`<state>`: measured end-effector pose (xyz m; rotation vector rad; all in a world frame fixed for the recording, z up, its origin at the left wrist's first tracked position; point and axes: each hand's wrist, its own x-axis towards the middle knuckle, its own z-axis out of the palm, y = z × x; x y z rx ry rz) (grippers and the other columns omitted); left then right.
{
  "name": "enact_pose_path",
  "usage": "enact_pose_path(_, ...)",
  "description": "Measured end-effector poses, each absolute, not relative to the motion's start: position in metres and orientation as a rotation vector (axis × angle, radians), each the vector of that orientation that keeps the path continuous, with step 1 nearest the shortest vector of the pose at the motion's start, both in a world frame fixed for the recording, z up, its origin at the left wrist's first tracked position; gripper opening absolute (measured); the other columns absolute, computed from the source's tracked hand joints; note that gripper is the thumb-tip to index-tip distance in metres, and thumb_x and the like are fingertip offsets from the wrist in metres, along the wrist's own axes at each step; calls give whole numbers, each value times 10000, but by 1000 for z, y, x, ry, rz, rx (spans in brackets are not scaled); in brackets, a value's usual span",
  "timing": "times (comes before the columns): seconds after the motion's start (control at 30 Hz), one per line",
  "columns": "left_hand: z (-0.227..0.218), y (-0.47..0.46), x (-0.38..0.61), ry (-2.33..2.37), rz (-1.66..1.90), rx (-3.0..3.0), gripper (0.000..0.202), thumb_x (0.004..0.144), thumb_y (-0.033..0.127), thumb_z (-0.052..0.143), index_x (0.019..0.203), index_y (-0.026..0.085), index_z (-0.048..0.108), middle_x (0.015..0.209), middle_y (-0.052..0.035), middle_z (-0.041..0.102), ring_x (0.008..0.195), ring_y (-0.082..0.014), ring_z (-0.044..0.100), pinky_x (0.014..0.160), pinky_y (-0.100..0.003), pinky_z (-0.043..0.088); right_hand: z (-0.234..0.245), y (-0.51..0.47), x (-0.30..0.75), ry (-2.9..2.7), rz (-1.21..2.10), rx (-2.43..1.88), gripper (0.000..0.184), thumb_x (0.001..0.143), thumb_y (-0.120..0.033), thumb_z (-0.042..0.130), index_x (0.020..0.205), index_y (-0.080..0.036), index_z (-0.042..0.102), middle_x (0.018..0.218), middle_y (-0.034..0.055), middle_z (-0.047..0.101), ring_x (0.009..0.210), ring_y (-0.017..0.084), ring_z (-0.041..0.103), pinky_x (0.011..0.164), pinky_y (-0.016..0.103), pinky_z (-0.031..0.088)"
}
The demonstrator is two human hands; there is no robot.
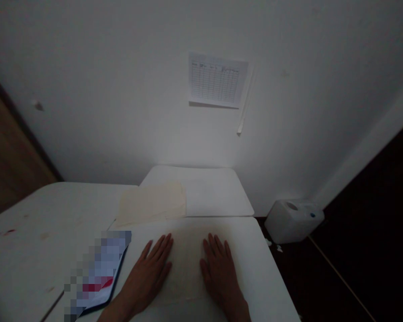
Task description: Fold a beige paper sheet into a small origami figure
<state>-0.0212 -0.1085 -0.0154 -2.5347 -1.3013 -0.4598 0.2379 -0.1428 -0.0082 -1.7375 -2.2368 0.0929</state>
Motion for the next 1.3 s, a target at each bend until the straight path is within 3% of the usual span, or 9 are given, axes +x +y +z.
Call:
enact_pose_path(0.23,-17,-109,-18,-1309,-499,-2516,547,946,354,358,1465,191,303,1490,-82,378,1367,-249,347,1117,-453,256,8,-144,199,-2251,89,-1650,485,991,-293,306,1471,-224,296,1535,37,228,1418,245,202,1162,488,155)
enact_pose_path(0.5,-23,-107,-21,-1242,-509,-2500,530,939,325,360,1447,177,341,1487,-90,384,1375,-248,330,1113,-451,253,9,-138,150,-2312,146,-1577,530,990,-307,319,1496,-205,197,1542,58,190,1426,277,151,1152,536,144)
enact_pose_path(0.77,-22,-106,-20,-1254,-515,-2499,542,931,339,358,1448,175,342,1482,-95,392,1371,-254,339,1103,-458,275,4,-136,151,-2342,172,-1588,518,1006,-341,248,1498,-192,180,1541,59,195,1427,280,145,1142,566,146)
enact_pose_path(1.3,-18,-107,-20,-1311,-419,-2522,538,938,345,356,1440,153,352,1498,-107,354,1384,-261,314,1099,-477,284,-9,-136,193,-2205,155,-1765,534,1007,-379,238,1497,-180,167,1547,46,153,1433,248,131,1152,516,142)
